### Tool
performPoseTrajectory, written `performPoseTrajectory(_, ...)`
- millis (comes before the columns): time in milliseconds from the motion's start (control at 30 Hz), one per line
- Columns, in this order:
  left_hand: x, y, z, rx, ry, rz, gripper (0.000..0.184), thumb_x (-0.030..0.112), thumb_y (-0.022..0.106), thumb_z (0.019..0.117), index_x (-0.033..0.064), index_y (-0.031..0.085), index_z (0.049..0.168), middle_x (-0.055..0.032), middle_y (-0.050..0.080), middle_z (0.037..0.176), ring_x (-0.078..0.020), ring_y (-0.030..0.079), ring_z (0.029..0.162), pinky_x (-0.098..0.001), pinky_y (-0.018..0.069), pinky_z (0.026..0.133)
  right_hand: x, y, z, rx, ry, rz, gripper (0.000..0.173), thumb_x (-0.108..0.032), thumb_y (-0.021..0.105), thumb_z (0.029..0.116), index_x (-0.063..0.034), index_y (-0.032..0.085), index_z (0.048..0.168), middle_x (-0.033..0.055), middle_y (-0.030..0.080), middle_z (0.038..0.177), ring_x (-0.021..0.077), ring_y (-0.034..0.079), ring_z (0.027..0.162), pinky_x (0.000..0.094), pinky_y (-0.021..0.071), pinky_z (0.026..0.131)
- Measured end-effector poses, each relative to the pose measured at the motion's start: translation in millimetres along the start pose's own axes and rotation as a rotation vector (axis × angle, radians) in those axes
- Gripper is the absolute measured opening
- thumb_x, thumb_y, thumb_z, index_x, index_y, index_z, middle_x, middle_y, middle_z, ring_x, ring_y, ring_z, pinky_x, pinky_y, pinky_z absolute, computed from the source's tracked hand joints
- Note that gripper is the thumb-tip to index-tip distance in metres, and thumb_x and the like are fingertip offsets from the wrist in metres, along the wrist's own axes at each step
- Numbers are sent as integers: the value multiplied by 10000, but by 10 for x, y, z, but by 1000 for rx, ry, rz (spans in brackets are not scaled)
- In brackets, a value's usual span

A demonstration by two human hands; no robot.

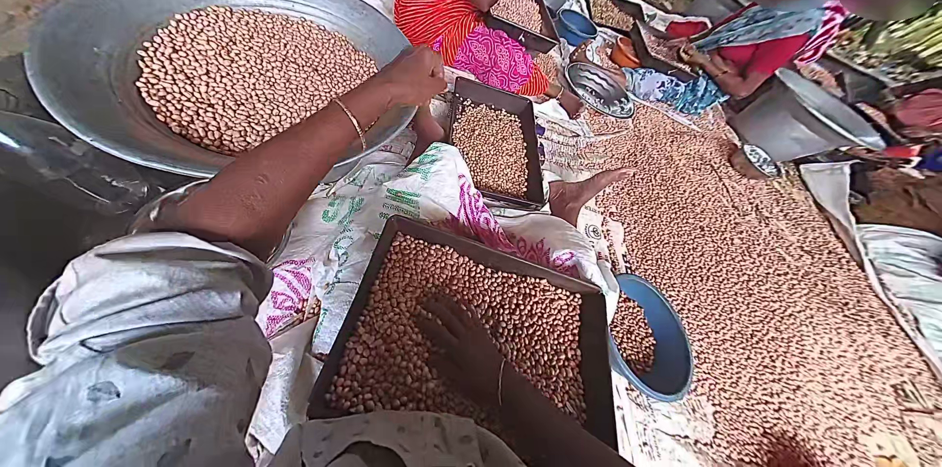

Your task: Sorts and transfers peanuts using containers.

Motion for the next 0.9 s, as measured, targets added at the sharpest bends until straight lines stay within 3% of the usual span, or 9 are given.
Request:
performPoseTrajectory(33,12,-125,116,64,4,-30,277,152,542,1048,-98,621,1137,-270,635,1143,-371,647,1063,-533,498,976,36,-46,-74,-10,29,-2,461,-330,527,1035,-157,596,1456,165,490,1563,406,408,1476,656,284,1180)
performPoseTrajectory(67,-34,-238,202,121,9,-71,300,122,508,1053,-126,602,1195,-307,615,1228,-403,629,1139,-540,460,1037,80,-84,-145,16,54,-9,454,-351,515,1041,-148,621,1433,184,508,1544,416,433,1459,658,283,1180)
performPoseTrajectory(133,-231,-340,229,143,-7,-103,262,90,477,1059,-93,629,1172,-267,657,1136,-339,678,1007,-500,526,950,123,-146,-242,20,138,14,448,-321,552,1026,-128,628,1423,195,502,1545,423,413,1471,651,273,1192)
performPoseTrajectory(233,-606,-174,5,-48,1,31,171,-10,535,1002,-69,696,1011,-245,672,938,-379,638,915,-589,468,855,177,-126,-295,-65,238,51,481,-311,544,1014,-177,583,1474,145,422,1616,353,310,1539,585,240,1229)
performPoseTrajectory(367,-792,-45,-512,-300,-133,239,187,-51,524,1010,-115,697,1040,-311,671,1108,-480,613,1129,-604,418,1022,214,-45,-261,43,122,8,477,-298,601,979,-136,623,1427,143,494,1564,366,369,1507,619,274,1202)
performPoseTrajectory(533,-1012,-24,-679,-277,-187,228,170,-95,513,993,-146,662,1058,-354,638,1159,-524,587,1170,-631,412,1030,240,-42,-237,79,102,-14,459,-295,640,955,-143,653,1388,134,531,1532,367,401,1488,608,306,1189)
performPoseTrajectory(633,-1189,50,-614,-207,-124,215,188,-52,509,1014,-130,679,1007,-339,655,1107,-512,612,1119,-637,434,997,194,-125,-208,-34,166,0,481,-341,573,1001,-166,609,1448,134,478,1579,354,339,1526,559,248,1232)
performPoseTrajectory(733,-1157,55,-587,-199,-190,239,227,24,504,1040,-114,670,967,-326,648,1091,-500,608,1117,-645,439,967,245,-32,-231,125,74,-44,452,-316,636,946,-145,673,1362,129,560,1506,369,441,1462,610,341,1166)
performPoseTrajectory(900,-1131,119,-545,-232,-175,236,127,8,584,1000,-84,671,998,-303,606,1150,-483,585,1132,-633,449,967,247,-27,-234,121,71,-36,452,-298,632,949,-148,662,1374,122,545,1521,368,436,1465,625,338,1161)
Point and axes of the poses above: each hand's wrist, its own z-axis towards the middle knuckle, its own y-axis out of the palm, x = y × z, the point moved 6 cm from there along z, towards the middle knuckle
